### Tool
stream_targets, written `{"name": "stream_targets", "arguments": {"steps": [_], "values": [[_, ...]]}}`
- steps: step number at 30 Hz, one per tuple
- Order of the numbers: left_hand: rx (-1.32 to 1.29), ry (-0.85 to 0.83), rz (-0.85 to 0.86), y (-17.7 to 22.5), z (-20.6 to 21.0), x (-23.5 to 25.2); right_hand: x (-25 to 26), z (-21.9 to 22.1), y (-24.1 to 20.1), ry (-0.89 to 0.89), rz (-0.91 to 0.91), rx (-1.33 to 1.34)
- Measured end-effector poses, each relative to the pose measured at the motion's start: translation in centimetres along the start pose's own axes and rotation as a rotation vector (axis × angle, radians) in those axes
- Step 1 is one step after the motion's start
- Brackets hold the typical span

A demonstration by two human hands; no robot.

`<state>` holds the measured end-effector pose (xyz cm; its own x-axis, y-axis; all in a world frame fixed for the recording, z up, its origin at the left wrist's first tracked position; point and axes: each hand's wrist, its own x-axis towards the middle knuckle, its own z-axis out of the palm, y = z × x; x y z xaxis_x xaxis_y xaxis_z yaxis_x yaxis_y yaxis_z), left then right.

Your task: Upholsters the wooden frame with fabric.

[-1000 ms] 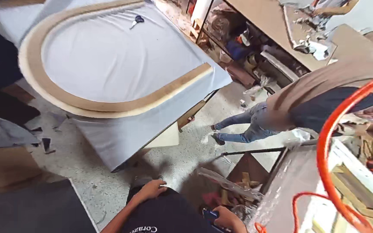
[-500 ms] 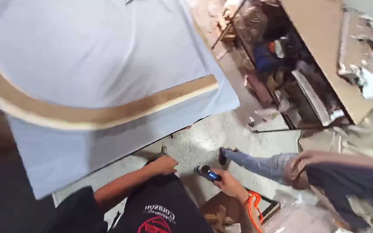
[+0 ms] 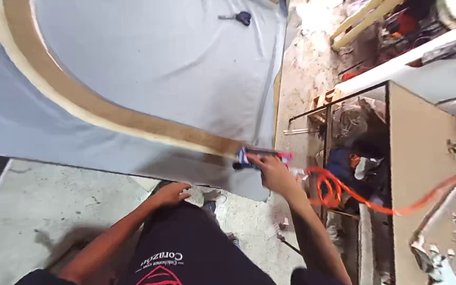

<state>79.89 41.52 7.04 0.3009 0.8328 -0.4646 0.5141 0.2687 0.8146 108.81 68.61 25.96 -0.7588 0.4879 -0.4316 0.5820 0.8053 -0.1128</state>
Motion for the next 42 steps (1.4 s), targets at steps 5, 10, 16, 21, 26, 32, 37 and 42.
{"name": "stream_targets", "arguments": {"steps": [5,10,16,21,26,32,37,42], "values": [[-0.106,0.229,-0.092,10.6,7.6,4.4,14.6,1.3,8.0,0.157,-0.409,0.017],[-0.159,0.473,0.024,23.0,14.3,12.2,24.8,2.8,12.8,0.236,-0.647,0.132],[-0.332,0.842,-0.108,25.2,15.1,14.8,15.3,2.8,15.6,0.352,0.109,0.373],[-0.156,1.089,-0.277,23.4,7.1,21.3,6.1,9.5,20.4,0.132,0.423,0.415],[-0.010,1.145,-0.178,21.0,0.8,31.6,5.6,12.0,21.3,0.232,0.243,0.618],[0.175,1.239,-0.530,20.3,0.5,37.7,6.1,11.5,23.0,0.017,0.542,1.510],[0.295,1.159,-0.716,21.2,0.5,38.2,5.8,10.6,25.1,-0.400,0.445,1.657],[0.348,1.099,-0.783,21.0,0.3,38.9,6.1,10.3,26.3,-0.575,0.422,1.608]]}}
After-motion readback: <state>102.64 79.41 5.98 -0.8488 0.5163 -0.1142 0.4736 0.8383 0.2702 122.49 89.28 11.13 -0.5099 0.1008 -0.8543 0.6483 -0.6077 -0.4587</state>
